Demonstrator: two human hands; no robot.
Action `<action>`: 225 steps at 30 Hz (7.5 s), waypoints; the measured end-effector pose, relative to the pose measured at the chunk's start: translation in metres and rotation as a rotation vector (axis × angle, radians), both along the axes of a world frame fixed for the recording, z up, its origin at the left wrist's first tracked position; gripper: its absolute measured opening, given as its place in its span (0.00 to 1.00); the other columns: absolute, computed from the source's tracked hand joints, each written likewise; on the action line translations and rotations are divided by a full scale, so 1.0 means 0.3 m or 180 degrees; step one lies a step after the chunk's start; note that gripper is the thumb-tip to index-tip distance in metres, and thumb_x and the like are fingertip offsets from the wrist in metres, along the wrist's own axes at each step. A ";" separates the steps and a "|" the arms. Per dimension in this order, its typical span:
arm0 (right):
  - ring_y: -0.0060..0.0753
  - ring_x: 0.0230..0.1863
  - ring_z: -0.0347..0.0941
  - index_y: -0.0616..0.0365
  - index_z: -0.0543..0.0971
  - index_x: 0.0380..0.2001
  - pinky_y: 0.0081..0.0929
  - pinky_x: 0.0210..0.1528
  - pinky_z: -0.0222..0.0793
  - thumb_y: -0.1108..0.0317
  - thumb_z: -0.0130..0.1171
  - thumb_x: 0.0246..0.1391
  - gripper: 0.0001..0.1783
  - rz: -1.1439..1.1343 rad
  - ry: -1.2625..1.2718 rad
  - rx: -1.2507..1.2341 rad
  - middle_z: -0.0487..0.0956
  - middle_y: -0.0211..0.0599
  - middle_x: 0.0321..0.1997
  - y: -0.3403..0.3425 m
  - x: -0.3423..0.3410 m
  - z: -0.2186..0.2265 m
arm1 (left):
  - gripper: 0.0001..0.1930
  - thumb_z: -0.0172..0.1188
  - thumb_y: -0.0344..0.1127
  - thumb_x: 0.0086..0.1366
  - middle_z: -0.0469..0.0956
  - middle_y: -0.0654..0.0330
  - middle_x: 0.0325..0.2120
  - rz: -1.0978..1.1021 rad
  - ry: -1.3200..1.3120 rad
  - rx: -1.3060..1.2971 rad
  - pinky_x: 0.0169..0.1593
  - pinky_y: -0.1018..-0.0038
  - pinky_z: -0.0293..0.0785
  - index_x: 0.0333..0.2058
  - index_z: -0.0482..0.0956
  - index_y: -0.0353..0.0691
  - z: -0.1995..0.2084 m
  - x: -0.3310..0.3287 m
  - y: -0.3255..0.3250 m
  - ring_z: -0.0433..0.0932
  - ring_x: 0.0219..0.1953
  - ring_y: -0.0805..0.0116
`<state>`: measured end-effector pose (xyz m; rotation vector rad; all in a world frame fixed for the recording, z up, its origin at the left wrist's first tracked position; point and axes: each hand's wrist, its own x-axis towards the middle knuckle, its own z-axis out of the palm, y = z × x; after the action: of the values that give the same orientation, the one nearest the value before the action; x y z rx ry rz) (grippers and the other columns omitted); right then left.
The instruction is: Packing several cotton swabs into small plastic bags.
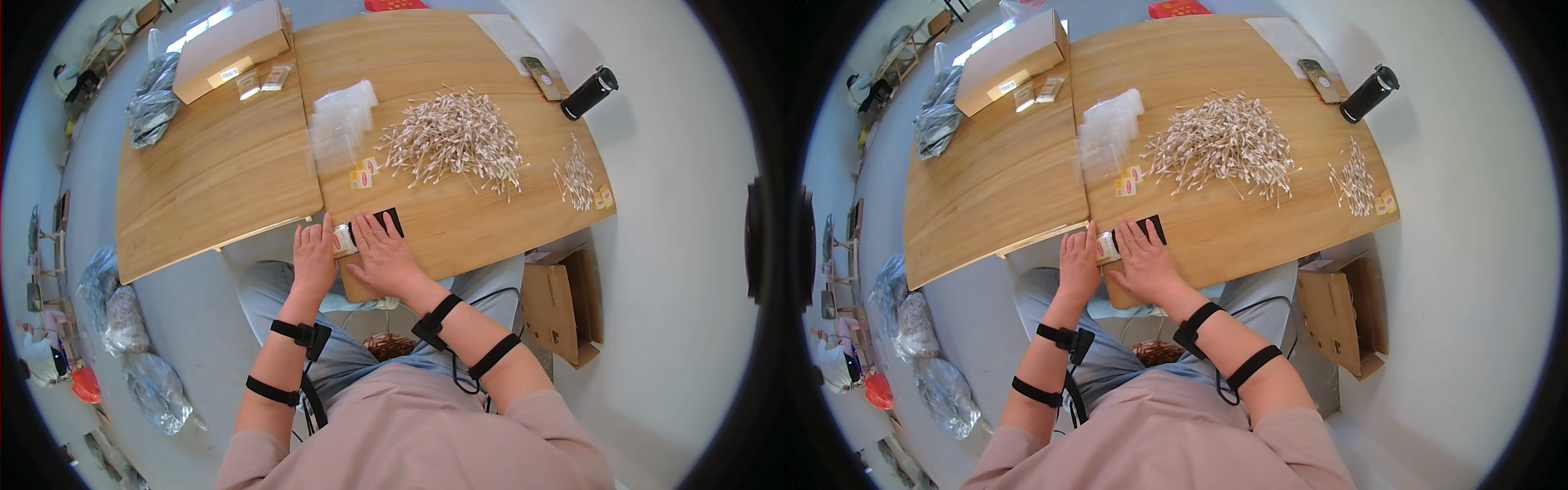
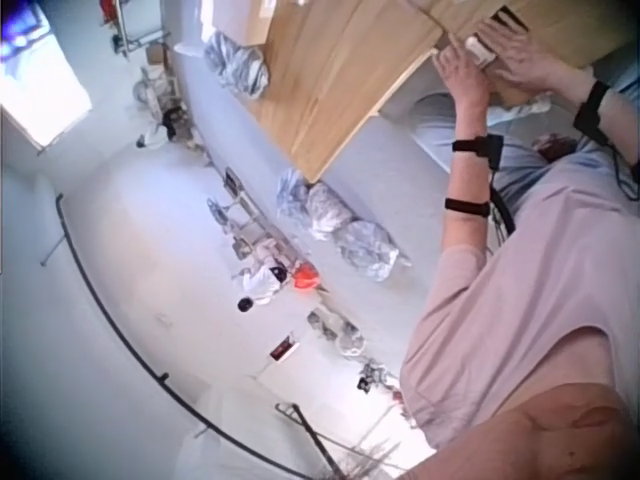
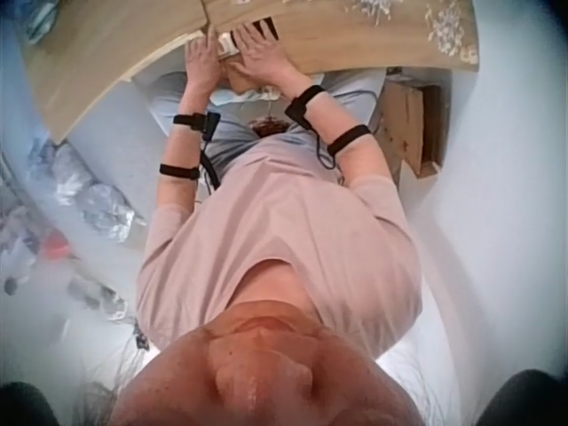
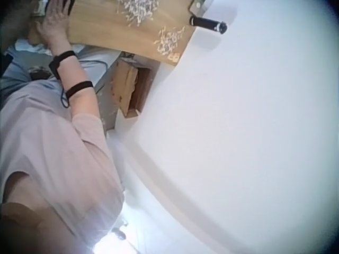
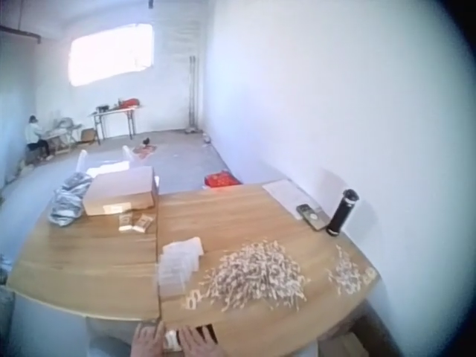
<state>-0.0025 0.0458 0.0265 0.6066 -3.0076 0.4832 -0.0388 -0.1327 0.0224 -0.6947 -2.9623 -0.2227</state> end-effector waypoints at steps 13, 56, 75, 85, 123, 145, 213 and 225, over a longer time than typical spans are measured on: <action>0.47 0.75 0.46 0.70 0.64 0.63 0.53 0.74 0.33 0.46 0.53 0.54 0.43 0.0180 0.0419 0.0058 0.60 0.52 0.71 -0.066 -0.014 -0.027 | 0.36 0.55 0.29 0.55 0.69 0.55 0.42 -0.0163 0.0006 -0.0032 0.58 0.66 0.63 0.64 0.59 0.32 -0.035 -0.016 0.002 0.68 0.50 0.57; 0.24 0.37 0.72 0.59 0.79 0.30 0.22 0.41 0.68 0.73 0.65 0.52 0.05 -0.0495 -0.1771 -0.3385 0.76 0.30 0.31 0.266 0.173 0.369 | 0.20 0.57 0.28 0.63 0.76 0.66 0.46 -0.0958 -0.4486 0.3547 0.50 0.76 0.70 0.55 0.73 0.39 0.304 0.233 0.167 0.72 0.48 0.78; 0.17 0.29 0.75 0.61 0.78 0.34 0.17 0.33 0.73 0.72 0.59 0.61 0.04 -0.1285 -0.0936 -0.3674 0.79 0.27 0.29 0.190 0.093 0.126 | 0.12 0.55 0.36 0.70 0.82 0.66 0.37 0.0615 -0.3050 0.5089 0.46 0.80 0.72 0.43 0.82 0.34 0.135 0.145 0.249 0.76 0.40 0.80; 0.27 0.29 0.74 0.61 0.77 0.31 0.24 0.33 0.71 0.74 0.61 0.57 0.03 -0.1061 -0.0227 -0.3145 0.77 0.36 0.29 0.165 0.100 0.114 | 0.12 0.57 0.33 0.68 0.83 0.63 0.41 0.0586 -0.2612 0.4820 0.49 0.80 0.71 0.45 0.82 0.33 0.085 0.148 0.227 0.76 0.43 0.80; 0.21 0.33 0.72 0.59 0.76 0.35 0.22 0.34 0.70 0.72 0.62 0.56 0.06 -0.1208 -0.0538 -0.3386 0.76 0.30 0.31 0.131 0.122 0.099 | 0.09 0.57 0.35 0.70 0.80 0.68 0.33 0.0711 -0.2353 0.4822 0.42 0.82 0.69 0.40 0.80 0.35 0.057 0.190 0.236 0.73 0.38 0.82; 0.18 0.30 0.76 0.62 0.76 0.31 0.17 0.34 0.74 0.77 0.61 0.57 0.03 -0.1252 -0.1738 -0.4209 0.76 0.28 0.30 0.210 0.194 0.171 | 0.05 0.63 0.32 0.65 0.78 0.70 0.27 0.1007 -0.2711 0.4969 0.34 0.83 0.70 0.32 0.80 0.35 0.141 0.219 0.182 0.73 0.30 0.83; 0.22 0.33 0.71 0.58 0.72 0.39 0.22 0.36 0.70 0.70 0.60 0.59 0.08 -0.1771 -0.0772 -0.4096 0.73 0.27 0.31 0.153 0.176 0.019 | 0.14 0.54 0.38 0.71 0.84 0.61 0.36 0.0606 -0.2540 0.4472 0.45 0.78 0.72 0.46 0.82 0.35 0.040 0.212 0.192 0.77 0.39 0.77; 0.27 0.34 0.74 0.60 0.77 0.34 0.25 0.36 0.71 0.73 0.63 0.54 0.06 -0.1223 -0.0649 -0.4155 0.78 0.36 0.34 0.082 0.162 0.027 | 0.10 0.55 0.31 0.70 0.81 0.56 0.46 0.0315 -0.2509 0.4629 0.52 0.78 0.72 0.46 0.79 0.32 -0.016 0.203 0.173 0.77 0.46 0.72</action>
<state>0.0463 0.0704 0.0346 -0.1392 -2.0805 2.1650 0.0220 -0.0807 0.0176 -0.1971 -2.2239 -2.6446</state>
